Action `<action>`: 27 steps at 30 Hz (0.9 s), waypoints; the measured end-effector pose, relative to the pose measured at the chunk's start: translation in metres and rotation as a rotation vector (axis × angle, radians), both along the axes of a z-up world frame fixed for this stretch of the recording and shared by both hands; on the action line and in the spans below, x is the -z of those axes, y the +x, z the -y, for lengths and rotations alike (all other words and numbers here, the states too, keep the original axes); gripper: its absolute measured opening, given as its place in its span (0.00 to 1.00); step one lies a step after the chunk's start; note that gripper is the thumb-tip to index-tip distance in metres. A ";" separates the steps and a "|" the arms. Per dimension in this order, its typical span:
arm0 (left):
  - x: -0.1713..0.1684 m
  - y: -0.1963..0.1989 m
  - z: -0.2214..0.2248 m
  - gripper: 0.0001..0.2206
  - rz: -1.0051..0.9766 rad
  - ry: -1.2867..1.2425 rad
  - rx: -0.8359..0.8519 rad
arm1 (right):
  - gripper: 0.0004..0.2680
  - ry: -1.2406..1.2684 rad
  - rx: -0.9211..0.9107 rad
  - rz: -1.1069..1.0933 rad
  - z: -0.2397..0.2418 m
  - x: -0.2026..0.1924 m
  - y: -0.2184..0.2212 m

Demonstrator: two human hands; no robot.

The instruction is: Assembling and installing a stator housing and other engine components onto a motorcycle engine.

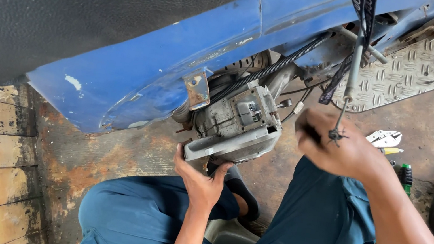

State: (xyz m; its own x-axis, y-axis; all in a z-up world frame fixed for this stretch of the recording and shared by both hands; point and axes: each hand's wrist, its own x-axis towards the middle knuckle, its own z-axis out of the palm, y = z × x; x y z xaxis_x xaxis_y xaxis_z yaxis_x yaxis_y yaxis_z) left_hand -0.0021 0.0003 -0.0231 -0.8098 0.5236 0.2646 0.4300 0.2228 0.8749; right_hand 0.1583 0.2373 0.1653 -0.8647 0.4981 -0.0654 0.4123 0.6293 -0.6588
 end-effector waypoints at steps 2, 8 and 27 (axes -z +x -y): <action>0.002 0.000 0.001 0.58 -0.009 0.005 -0.003 | 0.09 0.070 -0.067 0.110 0.010 -0.005 0.006; 0.007 0.000 0.003 0.60 -0.078 -0.023 -0.023 | 0.05 0.262 -0.078 0.055 0.015 0.011 0.011; 0.011 -0.001 0.003 0.60 -0.070 -0.086 -0.044 | 0.06 0.561 0.021 -0.173 0.009 0.009 -0.005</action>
